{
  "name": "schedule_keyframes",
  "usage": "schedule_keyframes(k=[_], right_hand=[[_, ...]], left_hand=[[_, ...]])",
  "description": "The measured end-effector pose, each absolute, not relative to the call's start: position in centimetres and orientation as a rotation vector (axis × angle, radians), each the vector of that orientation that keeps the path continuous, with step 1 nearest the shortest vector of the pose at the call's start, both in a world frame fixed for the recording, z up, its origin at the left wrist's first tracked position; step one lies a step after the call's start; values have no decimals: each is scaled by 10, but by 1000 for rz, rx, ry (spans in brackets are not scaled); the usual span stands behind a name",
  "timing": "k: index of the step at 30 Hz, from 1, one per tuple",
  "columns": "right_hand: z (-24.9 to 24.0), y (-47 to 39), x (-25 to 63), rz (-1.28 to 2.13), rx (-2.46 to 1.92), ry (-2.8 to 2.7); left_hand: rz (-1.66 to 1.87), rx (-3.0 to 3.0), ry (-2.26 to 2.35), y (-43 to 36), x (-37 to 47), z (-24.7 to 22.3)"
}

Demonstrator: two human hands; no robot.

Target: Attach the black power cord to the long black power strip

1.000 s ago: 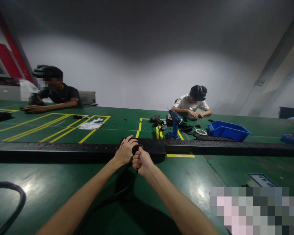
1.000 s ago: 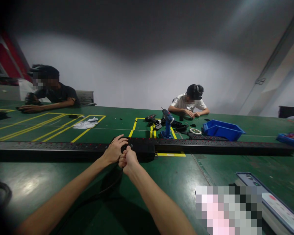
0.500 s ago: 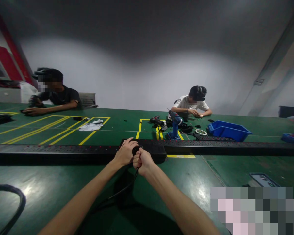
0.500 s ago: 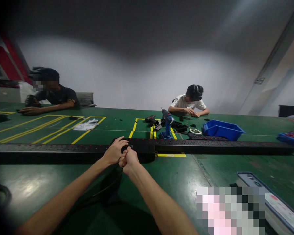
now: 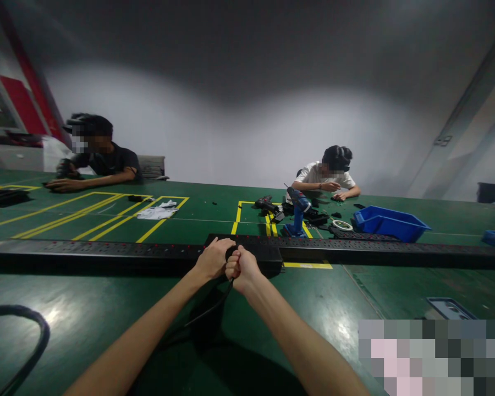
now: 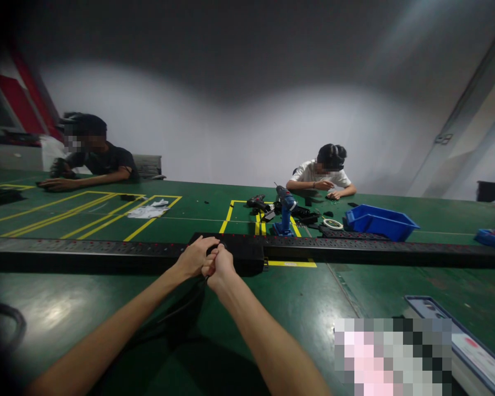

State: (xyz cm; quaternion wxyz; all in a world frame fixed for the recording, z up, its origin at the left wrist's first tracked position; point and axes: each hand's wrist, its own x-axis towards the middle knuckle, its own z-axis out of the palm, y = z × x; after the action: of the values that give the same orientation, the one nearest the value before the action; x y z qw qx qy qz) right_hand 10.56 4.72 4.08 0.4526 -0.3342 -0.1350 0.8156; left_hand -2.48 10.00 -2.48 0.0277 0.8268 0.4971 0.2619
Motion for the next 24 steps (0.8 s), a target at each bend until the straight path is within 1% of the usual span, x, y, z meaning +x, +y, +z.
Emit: schedule_keyframes(k=[3, 8, 11, 13, 15, 18, 20, 22, 24], right_hand=[[35, 43, 106, 1974, -844, -357], [-4, 23, 103, 1799, -899, -539], [-4, 26, 104, 1816, -891, -523], [15, 37, 109, 1926, -886, -473], [50, 48, 120, 2072, -803, -469], [120, 48, 146, 2039, -559, -676], [164, 30, 163, 2016, -456, -912], [195, 1, 172, 1976, -399, -1124], [209, -28, 174, 1844, -402, -1226]], left_hand=[[818, 2555, 1547, 99, -24, -24], [895, 2574, 1545, 97, -23, -25], [893, 2582, 1537, 97, -23, -25], [868, 2584, 1537, 97, -23, -24], [838, 2584, 1529, 96, -23, -22], [828, 2569, 1502, 93, -21, -16], [861, 2548, 1490, 90, -19, -11], [904, 2525, 1494, 86, -18, -7], [937, 2503, 1501, 82, -17, -5]])
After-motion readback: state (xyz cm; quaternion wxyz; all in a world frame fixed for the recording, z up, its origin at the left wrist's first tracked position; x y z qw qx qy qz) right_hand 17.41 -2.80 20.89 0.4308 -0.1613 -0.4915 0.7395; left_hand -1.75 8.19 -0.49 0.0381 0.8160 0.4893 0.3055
